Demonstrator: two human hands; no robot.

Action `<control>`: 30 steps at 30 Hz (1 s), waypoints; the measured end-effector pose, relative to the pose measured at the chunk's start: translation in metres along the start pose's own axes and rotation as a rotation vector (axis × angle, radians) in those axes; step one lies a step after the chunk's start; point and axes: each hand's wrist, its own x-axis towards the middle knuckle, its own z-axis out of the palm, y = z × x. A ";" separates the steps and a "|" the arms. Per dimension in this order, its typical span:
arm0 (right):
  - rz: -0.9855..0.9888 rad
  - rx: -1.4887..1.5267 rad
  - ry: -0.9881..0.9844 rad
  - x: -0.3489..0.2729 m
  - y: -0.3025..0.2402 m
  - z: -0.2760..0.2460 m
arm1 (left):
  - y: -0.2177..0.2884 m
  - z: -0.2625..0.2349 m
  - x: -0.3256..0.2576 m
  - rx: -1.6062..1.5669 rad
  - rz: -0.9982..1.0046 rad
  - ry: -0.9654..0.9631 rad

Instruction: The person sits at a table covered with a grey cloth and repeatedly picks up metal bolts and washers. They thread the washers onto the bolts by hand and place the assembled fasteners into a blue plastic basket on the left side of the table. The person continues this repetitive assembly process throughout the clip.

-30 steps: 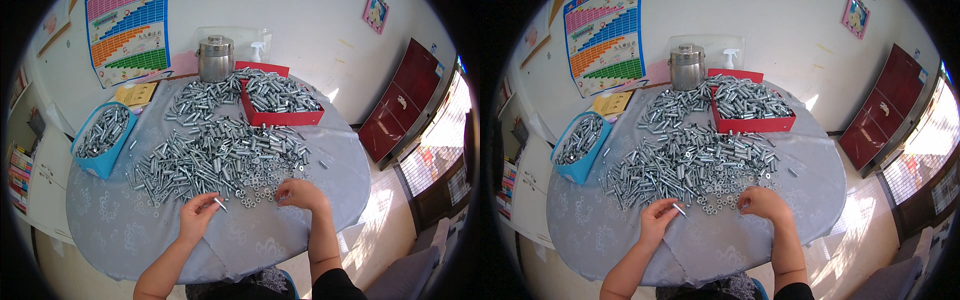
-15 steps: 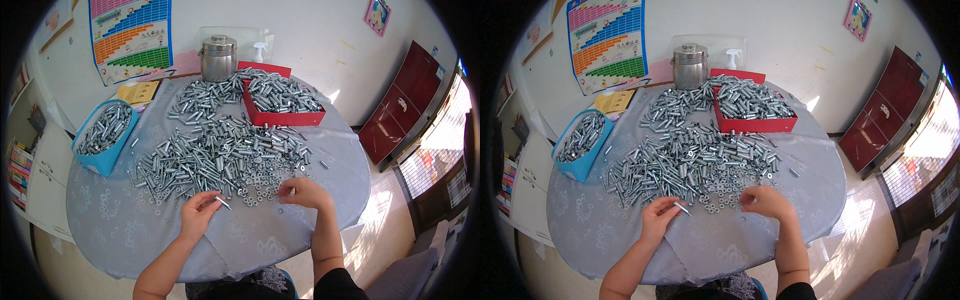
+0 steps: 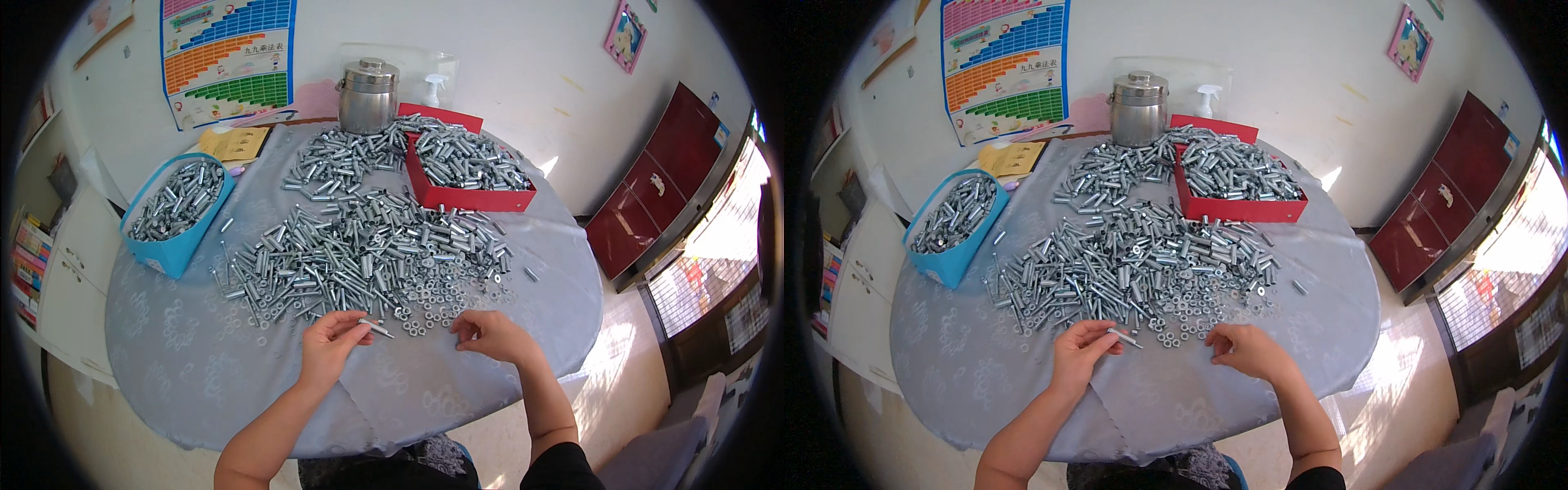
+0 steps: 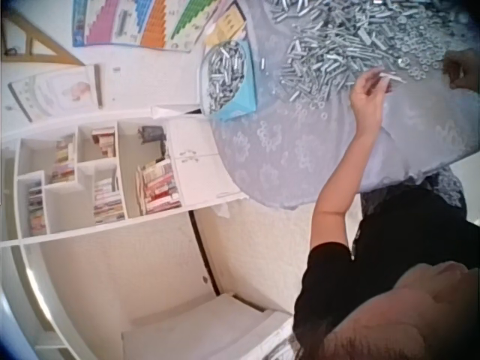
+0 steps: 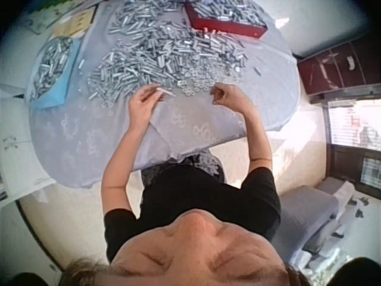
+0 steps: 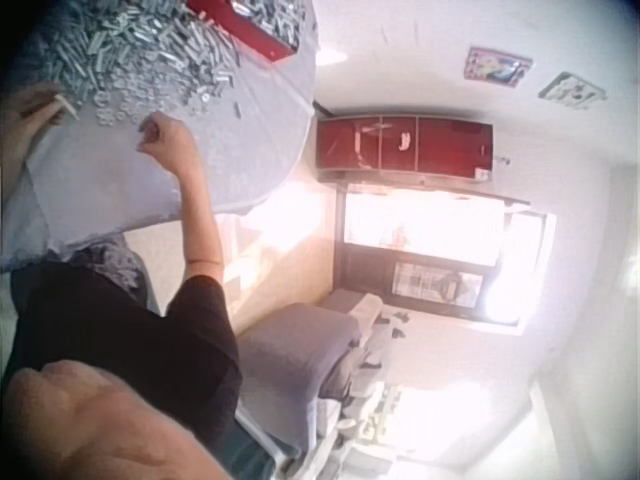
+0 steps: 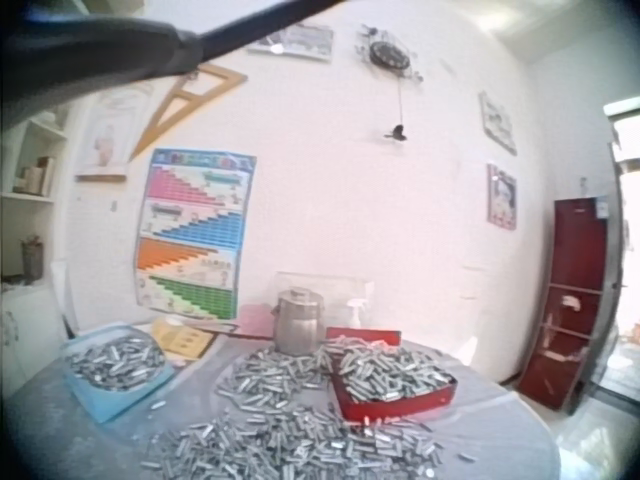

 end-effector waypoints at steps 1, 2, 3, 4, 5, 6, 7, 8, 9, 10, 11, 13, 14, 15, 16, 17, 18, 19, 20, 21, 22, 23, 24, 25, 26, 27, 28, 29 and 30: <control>-0.001 0.062 0.021 0.002 -0.004 0.002 | -0.001 -0.001 0.000 -0.038 -0.039 0.009; 0.001 0.124 0.046 0.003 -0.009 0.004 | -0.003 -0.001 0.000 -0.078 -0.080 0.013; 0.004 0.186 0.069 0.006 -0.014 0.008 | -0.004 -0.002 0.000 -0.118 -0.121 0.018; -0.038 0.373 0.066 0.010 -0.018 0.013 | -0.006 -0.003 0.000 -0.146 -0.143 0.015; -0.080 0.560 0.063 0.017 -0.021 0.021 | -0.008 -0.004 0.000 -0.173 -0.165 0.011; -0.120 0.750 0.061 0.023 -0.023 0.028 | -0.009 -0.005 0.001 -0.199 -0.189 0.004; -0.147 0.799 0.041 0.028 -0.026 0.033 | -0.008 -0.004 0.001 -0.206 -0.207 0.003; -0.176 0.850 0.014 0.034 -0.030 0.039 | -0.008 -0.004 0.001 -0.211 -0.223 0.009; -0.205 0.900 -0.012 0.038 -0.032 0.043 | -0.008 -0.004 0.001 -0.216 -0.240 0.013; -0.184 0.919 -0.015 0.039 -0.034 0.046 | -0.007 -0.004 0.000 -0.224 -0.254 0.011; -0.162 0.935 -0.020 0.040 -0.035 0.049 | -0.006 -0.003 0.000 -0.235 -0.269 0.011; -0.148 0.979 -0.020 0.041 -0.035 0.053 | -0.004 -0.003 -0.001 -0.244 -0.299 0.011; -0.154 1.005 -0.017 0.042 -0.034 0.054 | -0.003 -0.003 -0.001 -0.246 -0.316 0.013; -0.160 1.031 -0.013 0.042 -0.032 0.055 | -0.003 -0.003 -0.002 -0.247 -0.332 0.014; -0.174 1.031 0.019 0.042 -0.032 0.056 | -0.004 -0.004 -0.002 -0.261 -0.342 -0.003; -0.188 1.033 0.055 0.041 -0.031 0.058 | -0.004 -0.004 -0.002 -0.272 -0.353 -0.024; -0.202 1.034 0.091 0.040 -0.031 0.059 | -0.004 -0.004 -0.002 -0.284 -0.364 -0.045; -0.220 0.971 0.149 0.039 -0.031 0.059 | -0.003 -0.004 -0.002 -0.289 -0.377 -0.059; -0.241 0.908 0.206 0.038 -0.033 0.059 | -0.002 -0.003 -0.003 -0.293 -0.388 -0.072; -0.260 0.845 0.262 0.037 -0.034 0.059 | -0.001 -0.003 -0.003 -0.297 -0.400 -0.085; -0.290 0.760 0.287 0.036 -0.035 0.059 | -0.001 -0.003 -0.003 -0.299 -0.409 -0.091; -0.320 0.675 0.312 0.036 -0.035 0.059 | -0.001 -0.003 -0.003 -0.300 -0.417 -0.097; -0.348 0.589 0.336 0.036 -0.036 0.058 | 0.000 -0.003 -0.003 -0.302 -0.426 -0.103; -0.347 0.573 0.334 0.035 -0.037 0.058 | 0.000 -0.003 -0.003 -0.297 -0.439 -0.115; -0.345 0.557 0.333 0.035 -0.038 0.058 | 0.000 -0.002 -0.004 -0.291 -0.451 -0.127; -0.344 0.541 0.332 0.034 -0.039 0.058 | 0.000 -0.002 -0.004 -0.285 -0.463 -0.140; -0.351 0.546 0.327 0.033 -0.038 0.057 | 0.000 -0.002 -0.003 -0.285 -0.474 -0.156; -0.358 0.547 0.323 0.033 -0.037 0.057 | -0.001 -0.002 -0.003 -0.288 -0.486 -0.176; -0.364 0.549 0.320 0.032 -0.036 0.055 | -0.002 -0.001 -0.003 -0.290 -0.497 -0.195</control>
